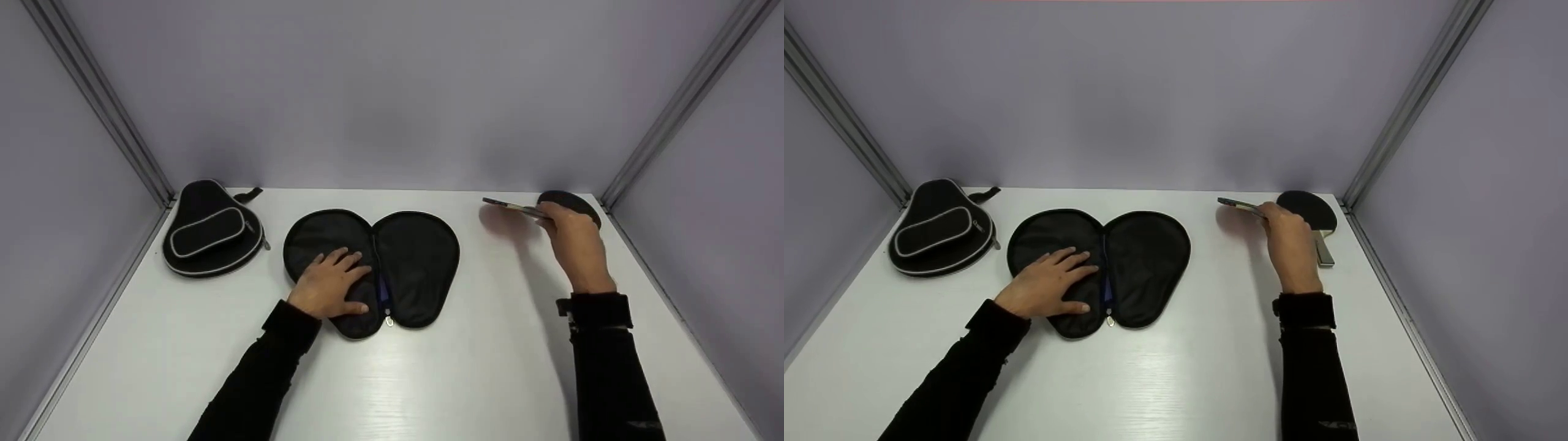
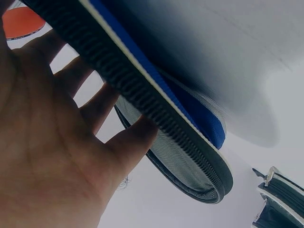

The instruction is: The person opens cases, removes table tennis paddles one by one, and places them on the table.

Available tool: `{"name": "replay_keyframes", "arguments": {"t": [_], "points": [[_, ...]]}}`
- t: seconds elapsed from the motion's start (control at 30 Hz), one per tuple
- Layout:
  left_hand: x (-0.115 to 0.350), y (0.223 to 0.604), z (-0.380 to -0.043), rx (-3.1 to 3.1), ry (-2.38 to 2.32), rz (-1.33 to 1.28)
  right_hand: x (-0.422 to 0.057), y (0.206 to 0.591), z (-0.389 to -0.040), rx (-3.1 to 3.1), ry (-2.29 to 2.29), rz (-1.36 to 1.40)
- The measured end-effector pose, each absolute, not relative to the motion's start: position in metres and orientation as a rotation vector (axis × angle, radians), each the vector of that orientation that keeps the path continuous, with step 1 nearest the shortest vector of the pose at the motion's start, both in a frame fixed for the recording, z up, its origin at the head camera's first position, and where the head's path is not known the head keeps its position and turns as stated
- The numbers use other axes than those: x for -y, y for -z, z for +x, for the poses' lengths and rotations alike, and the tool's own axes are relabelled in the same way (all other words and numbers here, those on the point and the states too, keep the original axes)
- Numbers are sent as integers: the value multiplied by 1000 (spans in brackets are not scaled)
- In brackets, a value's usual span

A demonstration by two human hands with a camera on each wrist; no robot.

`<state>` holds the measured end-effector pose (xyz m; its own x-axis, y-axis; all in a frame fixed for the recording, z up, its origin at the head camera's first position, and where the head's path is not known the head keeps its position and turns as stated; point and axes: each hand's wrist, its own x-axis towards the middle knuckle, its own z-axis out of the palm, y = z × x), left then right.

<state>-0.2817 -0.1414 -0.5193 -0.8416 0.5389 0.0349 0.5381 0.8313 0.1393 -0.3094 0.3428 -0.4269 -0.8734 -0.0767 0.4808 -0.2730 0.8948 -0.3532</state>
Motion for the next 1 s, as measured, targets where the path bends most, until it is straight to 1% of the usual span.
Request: {"name": "replay_keyframes", "arguments": {"t": [0.17,0.27,0.3,0.63,0.7,0.8,0.9,1.0], "points": [[143,524,-284,-3010,-245,897,-340,430,-310,2691,-564,236],[142,519,-282,-2992,-250,886,-339,433,-313,2725,-545,254],[141,515,-280,-2980,-254,879,-339,434,-314,2733,-530,267],[143,518,-281,-2982,-247,882,-338,452,-318,2846,-448,441],[144,522,-282,-2989,-285,891,-338,456,-318,2860,-437,439],[142,517,-281,-2970,-256,875,-336,462,-319,2884,-419,409],[144,520,-282,-2979,-256,884,-336,468,-321,2920,-427,382],[148,537,-292,-3009,-212,910,-336,471,-324,2956,-428,383]]}}
